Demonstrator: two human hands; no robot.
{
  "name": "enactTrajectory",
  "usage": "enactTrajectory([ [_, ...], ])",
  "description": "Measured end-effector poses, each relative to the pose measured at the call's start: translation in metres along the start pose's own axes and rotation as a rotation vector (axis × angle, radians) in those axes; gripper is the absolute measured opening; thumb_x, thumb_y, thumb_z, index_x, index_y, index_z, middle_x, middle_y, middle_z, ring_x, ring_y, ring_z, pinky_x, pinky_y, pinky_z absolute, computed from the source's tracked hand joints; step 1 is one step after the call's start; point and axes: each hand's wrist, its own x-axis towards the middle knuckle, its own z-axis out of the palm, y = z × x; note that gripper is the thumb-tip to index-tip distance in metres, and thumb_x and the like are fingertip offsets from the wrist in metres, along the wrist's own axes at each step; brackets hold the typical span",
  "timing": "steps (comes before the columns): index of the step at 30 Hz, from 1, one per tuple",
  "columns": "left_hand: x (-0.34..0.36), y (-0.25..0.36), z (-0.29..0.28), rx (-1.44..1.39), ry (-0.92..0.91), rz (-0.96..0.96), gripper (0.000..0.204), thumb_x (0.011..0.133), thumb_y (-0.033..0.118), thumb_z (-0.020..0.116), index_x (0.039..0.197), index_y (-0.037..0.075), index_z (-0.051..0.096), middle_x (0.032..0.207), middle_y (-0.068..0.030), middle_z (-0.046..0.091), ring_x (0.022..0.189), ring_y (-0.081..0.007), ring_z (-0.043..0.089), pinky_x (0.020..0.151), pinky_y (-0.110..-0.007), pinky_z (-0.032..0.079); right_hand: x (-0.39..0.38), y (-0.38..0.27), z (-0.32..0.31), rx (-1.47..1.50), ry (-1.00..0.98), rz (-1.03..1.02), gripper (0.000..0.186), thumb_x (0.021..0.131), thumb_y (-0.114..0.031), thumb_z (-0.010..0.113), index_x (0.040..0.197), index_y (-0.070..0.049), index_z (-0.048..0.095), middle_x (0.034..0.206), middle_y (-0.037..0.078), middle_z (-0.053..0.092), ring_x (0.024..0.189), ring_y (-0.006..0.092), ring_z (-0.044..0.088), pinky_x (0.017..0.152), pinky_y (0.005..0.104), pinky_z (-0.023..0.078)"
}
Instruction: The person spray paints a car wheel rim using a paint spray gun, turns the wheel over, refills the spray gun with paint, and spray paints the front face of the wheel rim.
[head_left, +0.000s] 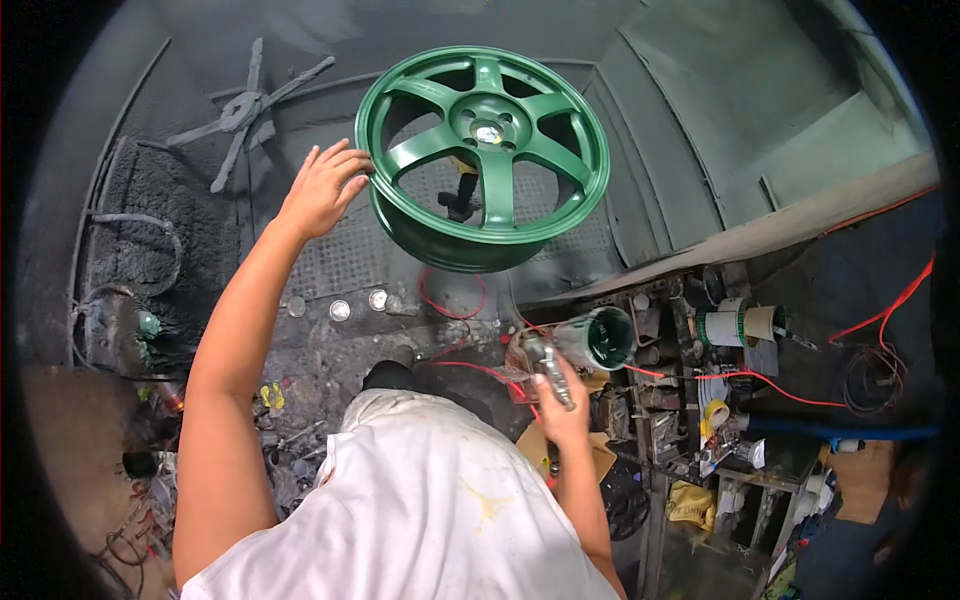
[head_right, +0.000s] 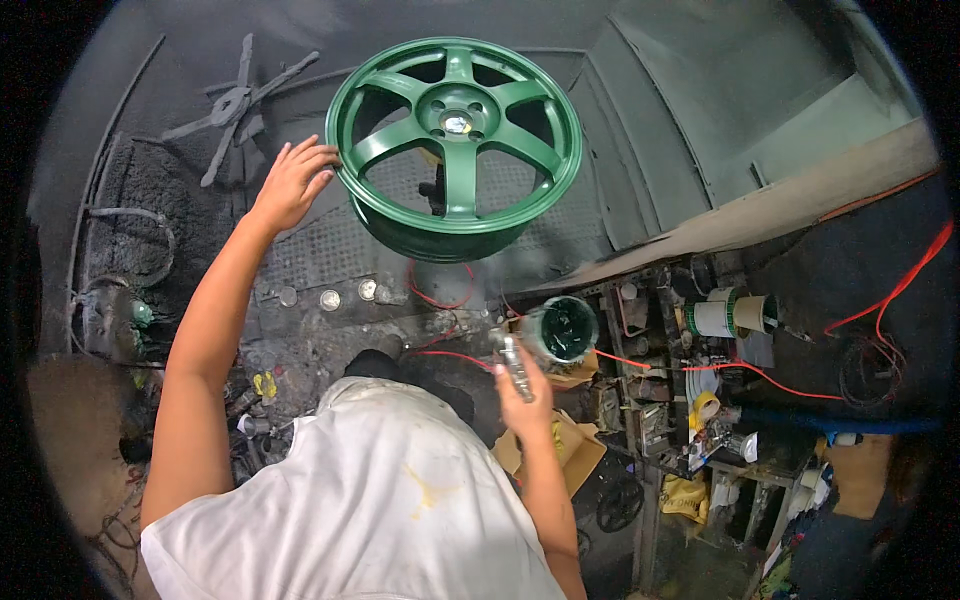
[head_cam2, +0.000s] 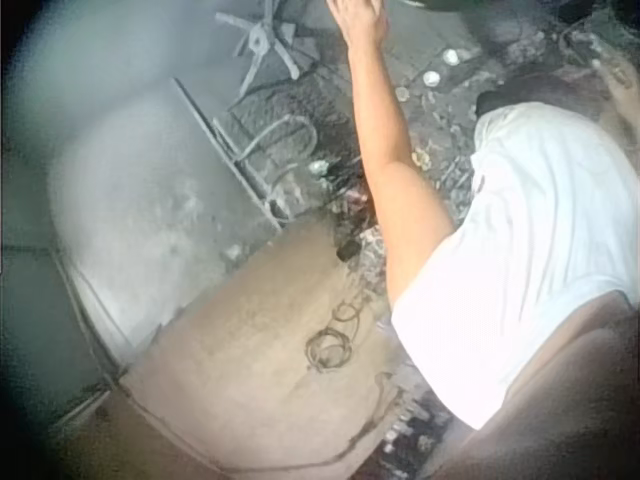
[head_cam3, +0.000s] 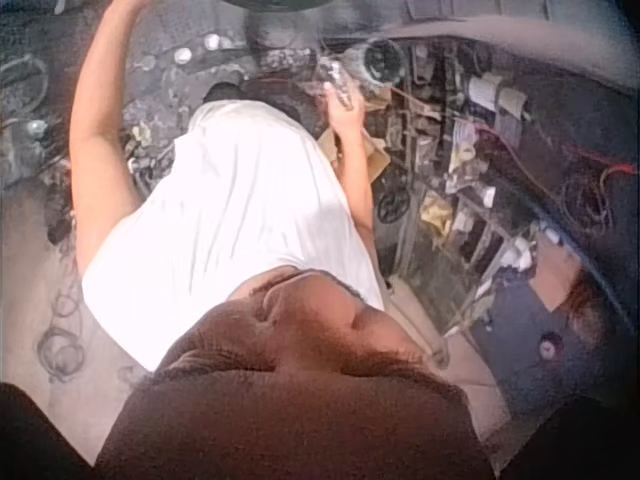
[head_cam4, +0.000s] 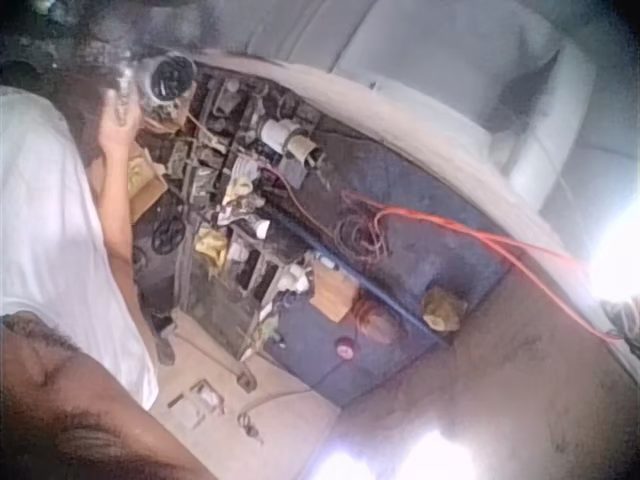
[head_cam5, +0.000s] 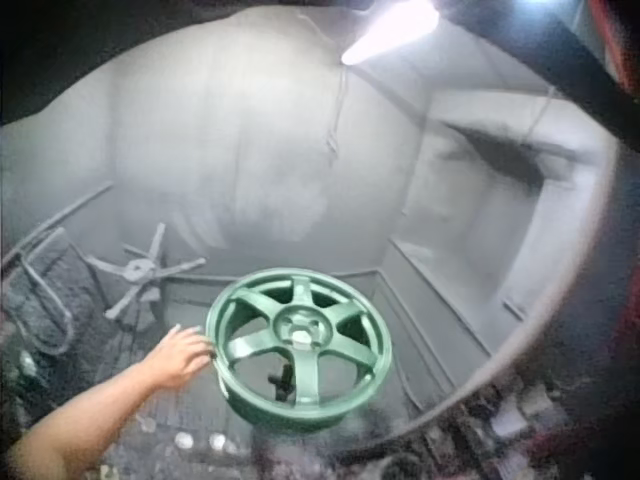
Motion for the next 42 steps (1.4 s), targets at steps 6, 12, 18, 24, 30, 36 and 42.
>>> enactTrajectory([
  [6, -0.007, 0.032, 0.009, 0.066, 0.054, 0.068, 0.031, 0.101, 0.035, 0.061, 0.118, 0.011, 0.071, 0.13, -0.009, 0.065, 0.136, -0.0316, 0.052, 0.123, -0.061, 0.025, -0.001, 0.015, -0.053, 0.088, 0.16, 0.161, 0.053, 0.098, -0.016, 0.068, 0.147, 0.0, 0.054, 0.089, 0.001, 0.065, 0.062, 0.0074, 0.055, 0.055, 0.0243, 0.048],
  [12, -0.017, 0.11, 0.03, -0.173, 0.136, 0.3, 0.027, 0.093, 0.033, 0.071, 0.099, 0.007, 0.07, 0.104, -0.0098, 0.063, 0.103, -0.0334, 0.059, 0.103, -0.049, 0.043, -0.005, -0.031, -0.031, 0.269, 0.005, 0.3, 0.055, 0.097, -0.016, 0.07, 0.147, 0.0, 0.054, 0.086, 0.002, 0.066, 0.065, 0.0076, 0.058, 0.055, 0.0244, 0.048],
  [18, -0.015, 0.109, 0.03, -0.185, 0.17, 0.212, 0.026, 0.093, 0.031, 0.071, 0.099, 0.006, 0.072, 0.103, -0.009, 0.066, 0.104, -0.0325, 0.061, 0.102, -0.049, 0.044, -0.016, -0.073, -0.012, 0.443, -0.269, 0.329, 0.053, 0.097, -0.018, 0.071, 0.146, 0.0, 0.058, 0.103, 0.008, 0.07, 0.085, 0.013, 0.067, 0.079, 0.0278, 0.054],
  [24, -0.022, 0.098, 0.034, -0.158, 0.172, 0.188, 0.026, 0.095, 0.032, 0.069, 0.102, 0.007, 0.073, 0.11, -0.0073, 0.069, 0.115, -0.0295, 0.063, 0.113, -0.053, 0.039, 0.005, -0.059, -0.041, 0.114, 0.073, 0.218, 0.053, 0.096, -0.019, 0.071, 0.142, 0.004, 0.059, 0.112, 0.009, 0.071, 0.094, 0.0144, 0.064, 0.089, 0.0319, 0.053],
  [30, -0.024, 0.092, 0.031, -0.175, 0.177, 0.158, 0.026, 0.096, 0.031, 0.068, 0.105, 0.007, 0.073, 0.11, -0.0071, 0.069, 0.115, -0.0293, 0.062, 0.113, -0.052, 0.038, 0.007, -0.067, -0.056, 0.116, 0.063, 0.161, 0.052, 0.098, -0.017, 0.069, 0.145, 0.002, 0.057, 0.12, 0.014, 0.072, 0.104, 0.0179, 0.067, 0.094, 0.0323, 0.052],
  [36, -0.024, 0.083, 0.027, -0.187, 0.159, 0.119, 0.025, 0.098, 0.03, 0.065, 0.105, 0.007, 0.074, 0.111, -0.0075, 0.069, 0.116, -0.0292, 0.062, 0.114, -0.051, 0.037, -0.014, -0.098, -0.025, 0.45, -0.244, 0.315, 0.048, 0.094, -0.012, 0.073, 0.14, 0.001, 0.062, 0.106, 0.006, 0.069, 0.092, 0.014, 0.062, 0.087, 0.03, 0.05],
  [42, -0.024, 0.067, 0.027, -0.169, 0.133, 0.115, 0.026, 0.1, 0.031, 0.062, 0.106, 0.008, 0.073, 0.114, -0.0078, 0.068, 0.119, -0.0299, 0.061, 0.115, -0.053, 0.036, -0.007, -0.053, -0.046, 0.187, 0.084, 0.141, 0.055, 0.097, -0.014, 0.069, 0.148, 0.0, 0.055, 0.088, -0.001, 0.063, 0.07, 0.0072, 0.057, 0.063, 0.0232, 0.048],
])
